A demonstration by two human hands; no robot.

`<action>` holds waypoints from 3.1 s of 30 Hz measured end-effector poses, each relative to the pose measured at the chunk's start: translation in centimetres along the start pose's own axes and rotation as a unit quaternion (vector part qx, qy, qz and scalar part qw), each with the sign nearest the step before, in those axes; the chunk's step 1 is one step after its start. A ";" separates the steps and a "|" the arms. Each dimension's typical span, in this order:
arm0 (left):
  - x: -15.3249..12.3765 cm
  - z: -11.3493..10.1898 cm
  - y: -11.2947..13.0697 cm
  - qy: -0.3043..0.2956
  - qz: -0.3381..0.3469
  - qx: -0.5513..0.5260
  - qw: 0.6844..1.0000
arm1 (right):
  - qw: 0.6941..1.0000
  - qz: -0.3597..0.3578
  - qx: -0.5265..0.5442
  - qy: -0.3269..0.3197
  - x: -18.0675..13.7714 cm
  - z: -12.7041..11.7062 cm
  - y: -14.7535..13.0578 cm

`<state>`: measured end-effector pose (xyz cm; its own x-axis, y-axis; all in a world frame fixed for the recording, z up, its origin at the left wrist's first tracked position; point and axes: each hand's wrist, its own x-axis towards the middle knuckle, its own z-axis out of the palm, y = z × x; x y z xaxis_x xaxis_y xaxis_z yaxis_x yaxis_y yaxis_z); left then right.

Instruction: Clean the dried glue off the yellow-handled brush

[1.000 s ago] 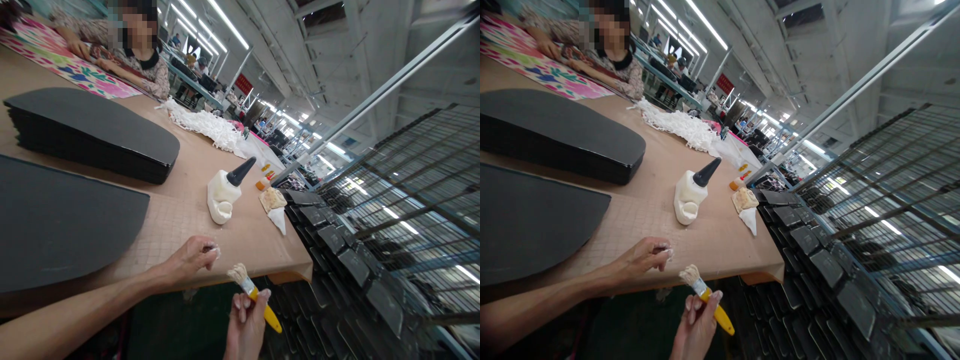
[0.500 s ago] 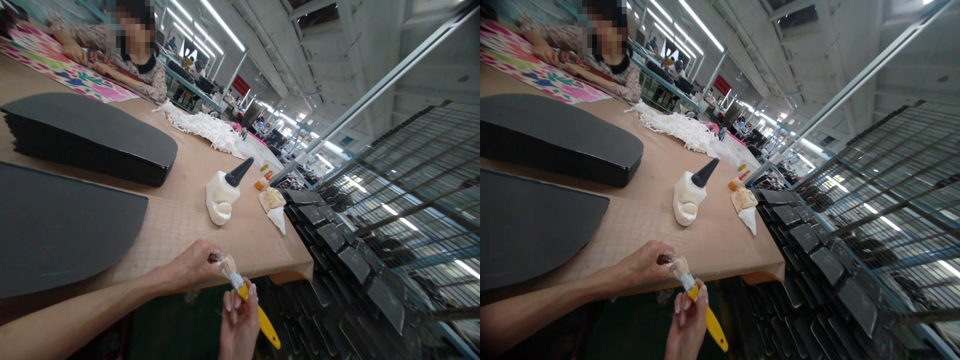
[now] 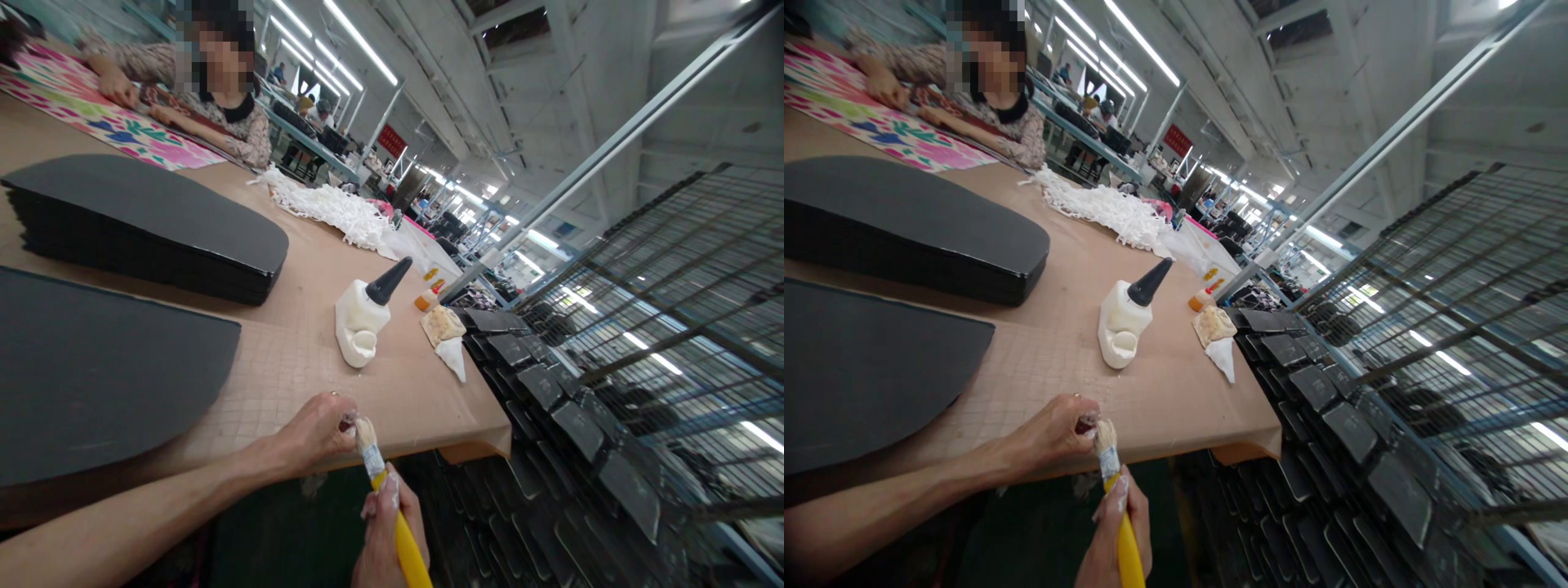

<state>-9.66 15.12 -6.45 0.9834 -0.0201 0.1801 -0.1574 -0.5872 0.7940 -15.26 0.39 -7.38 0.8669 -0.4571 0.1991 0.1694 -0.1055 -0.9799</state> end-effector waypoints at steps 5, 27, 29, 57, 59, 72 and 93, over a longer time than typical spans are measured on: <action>0.5 -1.7 -0.9 0.026 -0.069 -0.114 0.991 | 0.992 0.054 0.114 -0.004 1.7 -1.9 -0.2; -2.1 0.4 2.0 -0.080 -0.069 -0.311 0.945 | 0.915 0.279 0.285 -0.054 2.1 0.7 1.1; -2.0 0.4 2.2 -0.070 -0.079 -0.301 0.948 | 0.925 0.263 0.267 -0.061 2.0 0.8 0.8; -1.6 -0.1 2.3 -0.095 -0.096 -0.328 0.935 | 0.942 0.206 0.258 -0.063 1.7 0.7 0.6; -1.5 0.5 2.1 -0.090 -0.076 -0.334 0.935 | 0.938 0.213 0.265 -0.064 1.6 0.7 0.7; -1.3 1.0 1.7 -0.025 -0.071 -0.222 0.972 | 0.944 0.198 0.255 -0.063 1.1 0.6 0.6; -1.0 -0.3 1.6 -0.046 -0.016 -0.269 0.962 | 0.848 0.317 0.422 -0.039 2.3 -0.8 0.5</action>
<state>-10.88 14.42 -5.15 0.9884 -0.0949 0.1188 -0.1270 -0.0858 0.9882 -13.52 -1.42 -7.35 0.9318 -0.1217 -0.3418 -0.0963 0.8254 -0.5563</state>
